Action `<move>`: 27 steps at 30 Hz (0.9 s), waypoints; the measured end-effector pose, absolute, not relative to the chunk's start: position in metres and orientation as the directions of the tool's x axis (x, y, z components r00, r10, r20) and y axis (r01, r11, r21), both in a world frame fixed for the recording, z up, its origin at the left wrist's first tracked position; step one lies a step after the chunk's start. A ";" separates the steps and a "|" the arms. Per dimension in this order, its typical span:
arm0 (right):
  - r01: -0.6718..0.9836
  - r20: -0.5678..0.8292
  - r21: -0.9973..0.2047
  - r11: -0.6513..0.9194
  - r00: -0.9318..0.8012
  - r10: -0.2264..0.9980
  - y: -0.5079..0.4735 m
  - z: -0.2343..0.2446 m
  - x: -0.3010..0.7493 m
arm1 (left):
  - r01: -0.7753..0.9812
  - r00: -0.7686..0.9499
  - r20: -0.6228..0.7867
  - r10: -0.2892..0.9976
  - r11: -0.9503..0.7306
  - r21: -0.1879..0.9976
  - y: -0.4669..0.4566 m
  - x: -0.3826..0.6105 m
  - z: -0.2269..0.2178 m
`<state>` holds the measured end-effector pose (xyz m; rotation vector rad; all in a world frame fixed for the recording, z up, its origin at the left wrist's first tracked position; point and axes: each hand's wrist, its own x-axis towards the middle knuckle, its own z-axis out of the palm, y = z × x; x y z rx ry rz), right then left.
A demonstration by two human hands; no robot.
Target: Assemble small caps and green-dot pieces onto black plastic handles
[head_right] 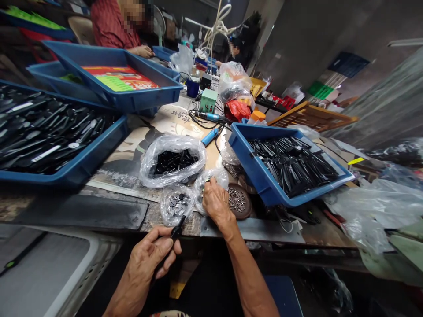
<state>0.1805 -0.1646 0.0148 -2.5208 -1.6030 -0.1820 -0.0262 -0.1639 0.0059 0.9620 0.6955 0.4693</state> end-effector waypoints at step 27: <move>0.522 0.284 -0.852 -0.047 0.535 0.796 -0.213 0.011 0.086 | -0.250 0.652 -0.279 0.705 0.547 0.799 -0.162 -0.022 0.012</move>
